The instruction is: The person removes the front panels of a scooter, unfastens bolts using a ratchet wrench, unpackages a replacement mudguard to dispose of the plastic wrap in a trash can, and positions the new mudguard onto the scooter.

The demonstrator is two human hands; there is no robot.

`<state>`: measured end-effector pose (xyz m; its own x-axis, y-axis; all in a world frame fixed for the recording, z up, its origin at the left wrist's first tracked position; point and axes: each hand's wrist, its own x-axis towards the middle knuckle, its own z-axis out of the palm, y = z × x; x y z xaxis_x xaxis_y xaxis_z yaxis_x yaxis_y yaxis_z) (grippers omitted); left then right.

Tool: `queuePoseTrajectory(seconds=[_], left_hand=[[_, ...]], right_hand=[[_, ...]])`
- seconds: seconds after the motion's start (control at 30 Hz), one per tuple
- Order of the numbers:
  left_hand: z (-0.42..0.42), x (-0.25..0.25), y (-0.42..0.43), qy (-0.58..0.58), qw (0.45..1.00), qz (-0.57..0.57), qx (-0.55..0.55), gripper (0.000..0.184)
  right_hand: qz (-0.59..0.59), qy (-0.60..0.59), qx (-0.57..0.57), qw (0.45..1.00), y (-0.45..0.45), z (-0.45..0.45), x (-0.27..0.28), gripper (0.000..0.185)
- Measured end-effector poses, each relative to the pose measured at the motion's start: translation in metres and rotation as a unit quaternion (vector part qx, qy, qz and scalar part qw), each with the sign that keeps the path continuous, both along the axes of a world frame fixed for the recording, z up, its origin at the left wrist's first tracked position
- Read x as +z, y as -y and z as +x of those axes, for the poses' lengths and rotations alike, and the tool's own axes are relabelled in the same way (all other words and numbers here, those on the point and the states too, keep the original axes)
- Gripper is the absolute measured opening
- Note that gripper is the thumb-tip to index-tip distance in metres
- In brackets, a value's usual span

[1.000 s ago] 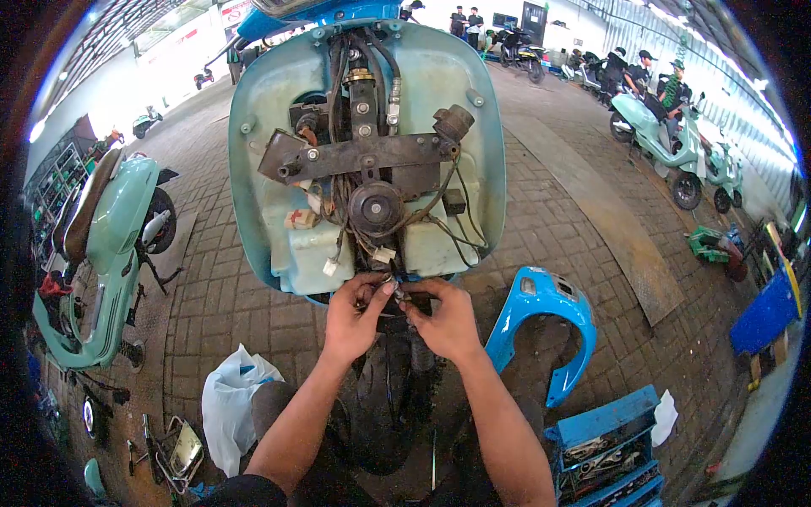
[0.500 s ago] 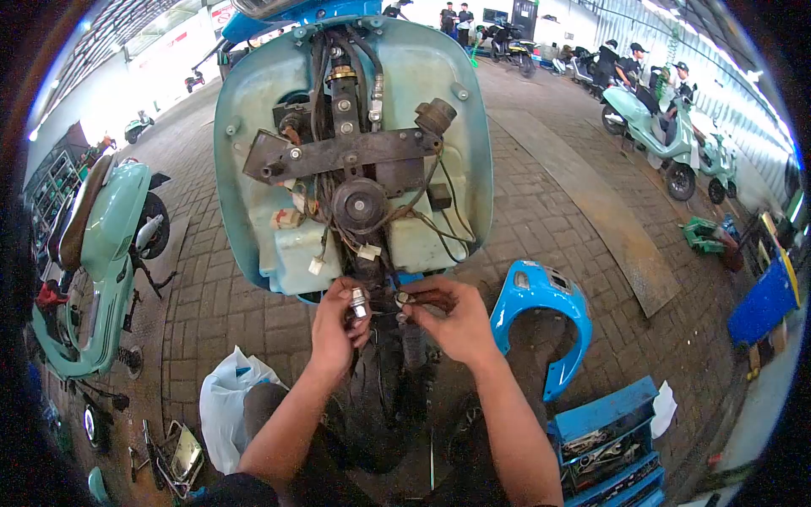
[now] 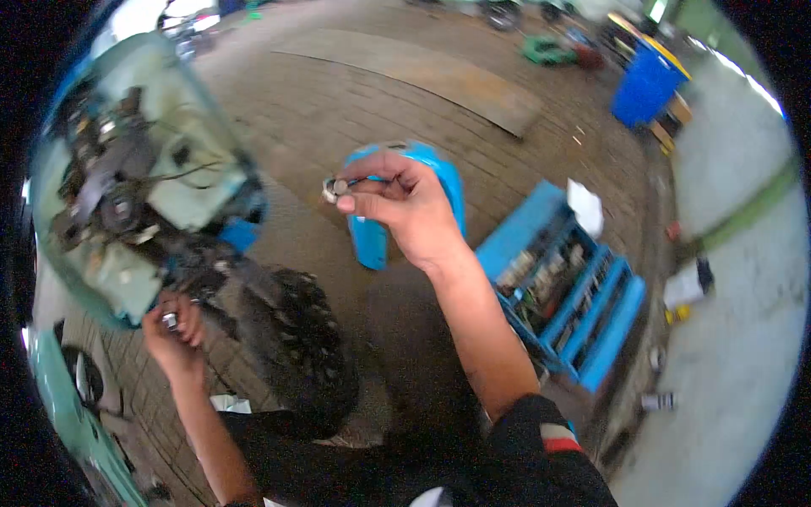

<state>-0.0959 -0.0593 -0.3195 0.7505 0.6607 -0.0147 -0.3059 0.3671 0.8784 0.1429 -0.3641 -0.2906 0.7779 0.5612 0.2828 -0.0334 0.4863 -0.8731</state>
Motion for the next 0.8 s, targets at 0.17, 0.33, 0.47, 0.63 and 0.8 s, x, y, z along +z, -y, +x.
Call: queuePoseTrajectory(seconds=[0.17, 0.33, 0.47, 0.63, 0.8], left_hand=[[-0.003, -0.013, -0.012, 0.041, 0.995, -0.022, -0.086, 0.020], [-0.001, -0.013, 0.007, -0.007, 0.998, -0.018, -0.056, 0.024], [-0.009, -0.028, -0.004, -0.044, 0.998, -0.005, -0.033, 0.022], [-0.018, -0.029, -0.006, -0.046, 0.999, 0.000, -0.017, 0.023], [-0.028, -0.012, 0.014, -0.007, 0.997, -0.055, -0.059, 0.021]], right_hand=[[-0.243, -0.060, -0.200, 0.947, 0.127, -0.044, -0.135, 0.027], [-0.428, -0.144, -0.277, 0.848, 0.246, -0.106, -0.327, 0.024], [-0.417, -0.278, -0.332, 0.800, 0.291, -0.149, -0.401, 0.022], [-0.474, -0.317, -0.421, 0.705, 0.317, -0.161, -0.447, 0.017], [-0.294, -0.332, -0.428, 0.788, 0.315, -0.142, -0.449, 0.015]])
